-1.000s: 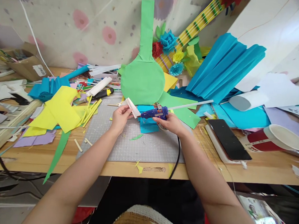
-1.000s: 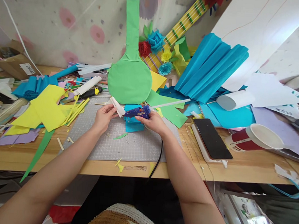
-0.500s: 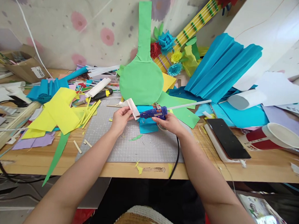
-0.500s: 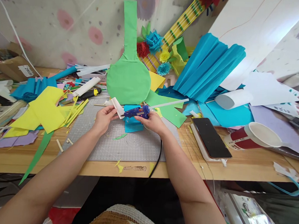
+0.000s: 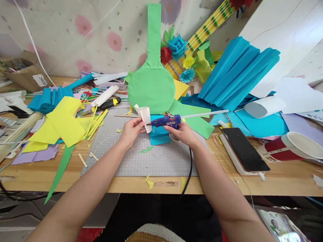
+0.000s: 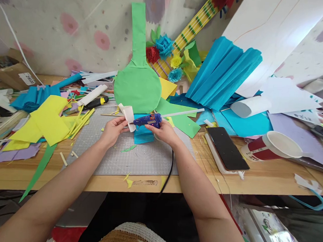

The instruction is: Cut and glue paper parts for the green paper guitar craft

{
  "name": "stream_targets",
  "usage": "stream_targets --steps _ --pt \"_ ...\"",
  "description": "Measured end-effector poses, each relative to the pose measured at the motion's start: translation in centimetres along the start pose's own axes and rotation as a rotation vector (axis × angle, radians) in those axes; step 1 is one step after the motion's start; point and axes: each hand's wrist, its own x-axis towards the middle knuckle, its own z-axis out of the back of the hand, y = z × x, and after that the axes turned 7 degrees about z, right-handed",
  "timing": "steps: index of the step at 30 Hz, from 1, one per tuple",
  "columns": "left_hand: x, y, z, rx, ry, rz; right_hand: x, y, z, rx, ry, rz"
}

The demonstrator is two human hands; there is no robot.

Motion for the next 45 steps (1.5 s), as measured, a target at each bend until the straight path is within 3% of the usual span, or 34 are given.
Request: stream_targets --steps 31,40,45 --pt "-0.2 0.2 -0.2 0.114 0.171 0.083 0.7 -1.0 -0.8 0.07 -0.183 -0.084" --pt "-0.1 0.3 -0.1 0.105 0.157 0.088 0.9 -0.4 -0.9 0.137 -0.223 -0.177" --pt "-0.1 0.1 -0.1 0.048 0.062 0.043 0.7 -0.5 1.1 0.205 -0.383 -0.164"
